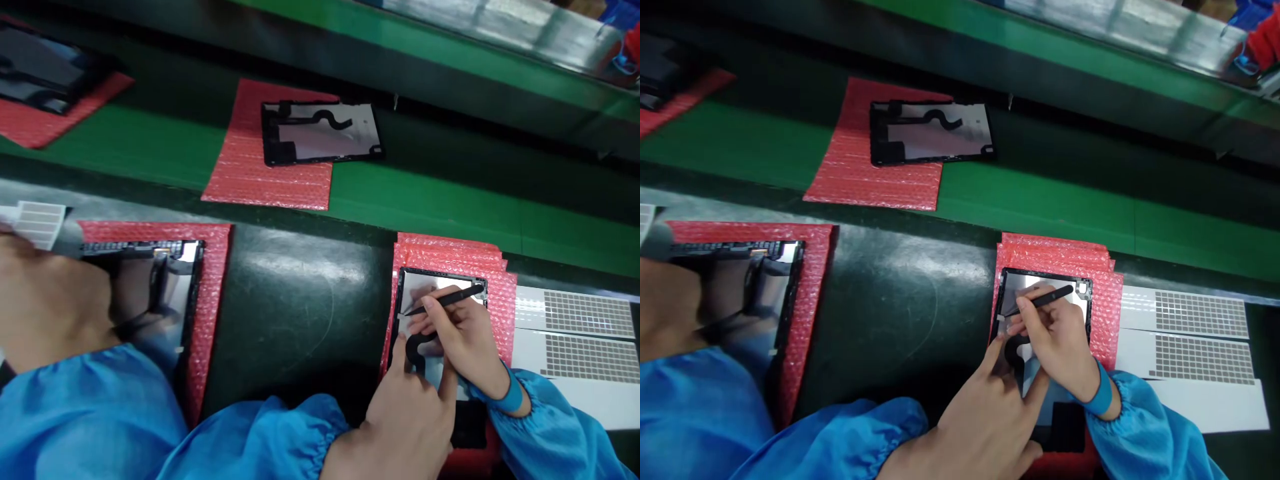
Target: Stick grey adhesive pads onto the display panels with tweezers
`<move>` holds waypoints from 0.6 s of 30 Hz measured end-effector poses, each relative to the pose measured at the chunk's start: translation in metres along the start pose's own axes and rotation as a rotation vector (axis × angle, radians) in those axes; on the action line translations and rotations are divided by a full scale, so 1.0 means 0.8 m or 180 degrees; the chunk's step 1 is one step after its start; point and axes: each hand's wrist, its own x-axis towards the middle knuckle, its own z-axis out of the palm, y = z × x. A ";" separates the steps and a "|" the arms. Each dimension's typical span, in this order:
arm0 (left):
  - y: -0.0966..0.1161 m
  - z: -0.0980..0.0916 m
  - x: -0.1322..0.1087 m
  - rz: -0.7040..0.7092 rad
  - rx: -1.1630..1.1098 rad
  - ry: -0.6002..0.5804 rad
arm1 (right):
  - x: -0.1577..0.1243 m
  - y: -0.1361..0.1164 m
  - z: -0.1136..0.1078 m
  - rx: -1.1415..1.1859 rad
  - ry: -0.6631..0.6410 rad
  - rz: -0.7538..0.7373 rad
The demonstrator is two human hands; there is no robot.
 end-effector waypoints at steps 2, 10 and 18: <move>0.000 -0.003 0.000 -0.0006 0.0004 -0.0118 | 0.001 -0.001 0.001 -0.0016 0.0013 -0.0031; -0.013 -0.009 0.005 0.0016 -0.0103 -0.0312 | -0.001 -0.002 0.002 -0.0162 -0.0002 0.0000; -0.035 -0.008 -0.003 0.0272 0.0221 -0.0247 | 0.000 0.004 -0.001 -0.0130 -0.0043 0.0167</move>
